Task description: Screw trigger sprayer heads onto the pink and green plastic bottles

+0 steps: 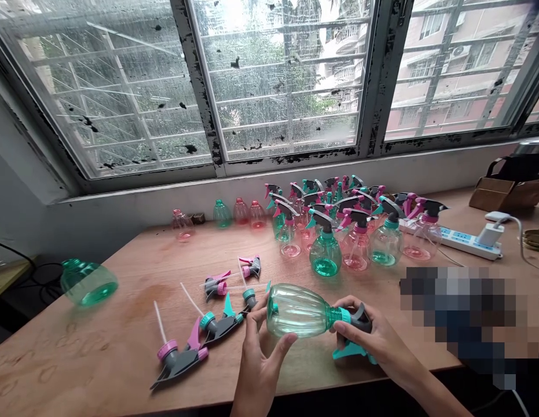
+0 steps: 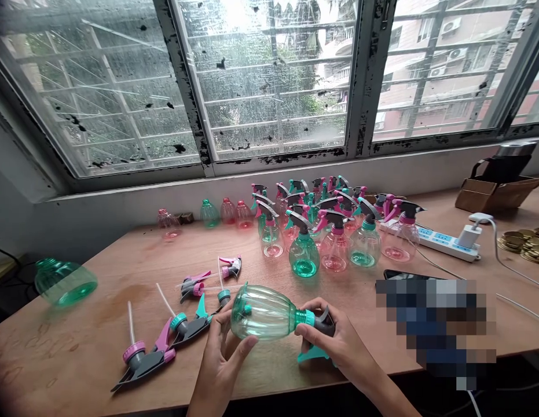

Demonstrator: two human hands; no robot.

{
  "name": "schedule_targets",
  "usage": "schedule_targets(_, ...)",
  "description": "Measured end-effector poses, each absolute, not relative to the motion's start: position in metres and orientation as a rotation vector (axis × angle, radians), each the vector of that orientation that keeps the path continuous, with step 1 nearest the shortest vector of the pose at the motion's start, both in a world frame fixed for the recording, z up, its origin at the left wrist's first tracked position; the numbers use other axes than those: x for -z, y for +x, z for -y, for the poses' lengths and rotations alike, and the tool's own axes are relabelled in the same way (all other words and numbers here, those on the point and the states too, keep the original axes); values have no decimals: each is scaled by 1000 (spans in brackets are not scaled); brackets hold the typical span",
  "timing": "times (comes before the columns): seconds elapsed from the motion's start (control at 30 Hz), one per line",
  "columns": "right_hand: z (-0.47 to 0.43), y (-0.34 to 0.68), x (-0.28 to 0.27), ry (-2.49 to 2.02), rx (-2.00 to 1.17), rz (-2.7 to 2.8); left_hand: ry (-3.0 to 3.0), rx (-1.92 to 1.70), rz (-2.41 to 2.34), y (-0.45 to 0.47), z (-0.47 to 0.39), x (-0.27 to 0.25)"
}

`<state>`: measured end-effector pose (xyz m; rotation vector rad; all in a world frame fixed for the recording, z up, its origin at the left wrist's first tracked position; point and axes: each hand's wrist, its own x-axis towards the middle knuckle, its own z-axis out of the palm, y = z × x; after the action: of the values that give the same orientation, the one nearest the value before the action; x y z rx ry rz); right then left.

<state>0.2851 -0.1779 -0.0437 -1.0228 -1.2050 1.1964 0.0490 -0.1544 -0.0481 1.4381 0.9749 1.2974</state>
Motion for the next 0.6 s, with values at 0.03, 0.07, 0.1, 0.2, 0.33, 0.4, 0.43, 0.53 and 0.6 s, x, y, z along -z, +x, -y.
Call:
schedule_targets(0.03, 178, 286, 44, -1016, -1201, 1199, 1466, -1296, -992, 49, 155, 46)
schedule_targets(0.07, 178, 286, 44, -1010, -1203, 1192, 1501, -1302, -1013, 49, 155, 44)
schedule_targets(0.1, 177, 286, 44, -1004, -1208, 1184, 1534, -1309, -1029, 49, 155, 43)
schedule_targets(0.2, 177, 287, 45, -992, -1226, 1163, 1568, -1292, -1029, 49, 154, 43)
schedule_targets(0.33, 178, 285, 46, -1017, -1201, 1208, 1513, -1254, -1029, 49, 153, 49)
schedule_targets(0.4, 178, 283, 45, -1032, -1184, 1234, 1457, -1278, -1004, 49, 152, 52)
schedule_targets(0.43, 179, 282, 45, -1038, -1175, 1243, 1432, -1290, -986, 49, 152, 53)
schedule_targets(0.53, 178, 282, 45, -1051, -1157, 1247, 1431, -1287, -963, 49, 151, 52)
schedule_targets(0.6, 177, 283, 45, -1044, -1167, 1234, 1477, -1282, -967, 50, 151, 49)
